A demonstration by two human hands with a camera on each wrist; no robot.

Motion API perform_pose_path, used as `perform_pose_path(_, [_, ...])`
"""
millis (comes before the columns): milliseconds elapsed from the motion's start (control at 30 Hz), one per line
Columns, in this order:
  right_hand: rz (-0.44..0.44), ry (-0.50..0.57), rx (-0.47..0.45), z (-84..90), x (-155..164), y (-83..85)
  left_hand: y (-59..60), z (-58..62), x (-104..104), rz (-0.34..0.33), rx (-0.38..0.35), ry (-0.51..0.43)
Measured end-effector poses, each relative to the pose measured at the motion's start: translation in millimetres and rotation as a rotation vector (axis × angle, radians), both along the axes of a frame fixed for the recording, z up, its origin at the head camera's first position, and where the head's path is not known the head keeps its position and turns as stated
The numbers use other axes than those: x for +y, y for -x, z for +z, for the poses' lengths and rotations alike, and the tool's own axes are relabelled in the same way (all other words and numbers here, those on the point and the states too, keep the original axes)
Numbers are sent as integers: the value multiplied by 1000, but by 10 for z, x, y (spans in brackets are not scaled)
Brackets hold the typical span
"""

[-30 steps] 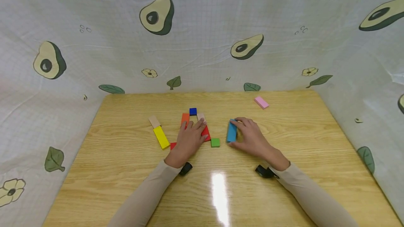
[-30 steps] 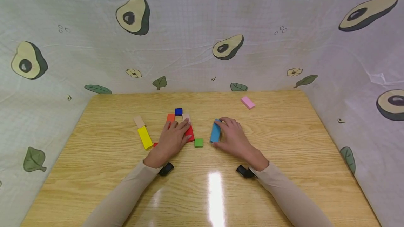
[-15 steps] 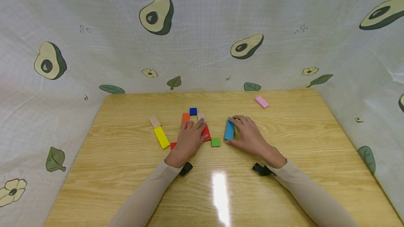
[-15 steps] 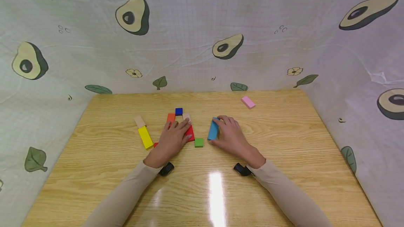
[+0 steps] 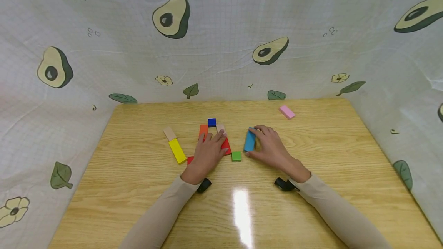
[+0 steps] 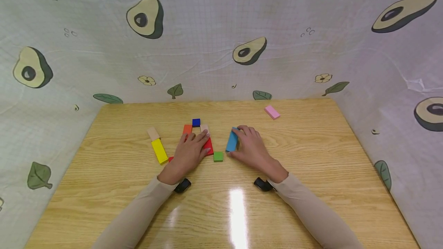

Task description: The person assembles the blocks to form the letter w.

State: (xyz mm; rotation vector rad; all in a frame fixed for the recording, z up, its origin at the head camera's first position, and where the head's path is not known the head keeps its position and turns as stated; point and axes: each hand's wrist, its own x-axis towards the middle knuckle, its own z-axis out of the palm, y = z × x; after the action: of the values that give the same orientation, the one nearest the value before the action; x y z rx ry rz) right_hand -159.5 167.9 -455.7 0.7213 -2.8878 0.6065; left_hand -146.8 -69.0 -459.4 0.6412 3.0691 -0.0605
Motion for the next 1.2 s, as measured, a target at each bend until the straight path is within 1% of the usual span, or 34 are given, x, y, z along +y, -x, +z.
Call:
perform_pose_path(400, [1,-32,-16,-11,-60,39,-4,-14,-5,0,12,10])
perform_pose_path(867, [16,-64,-29,-67,-144,52,3,1,0,19,-29,15])
perform_pose_path(1200, [39,-57,-9,-83,-154,33,2,-18,-5,12,0,8])
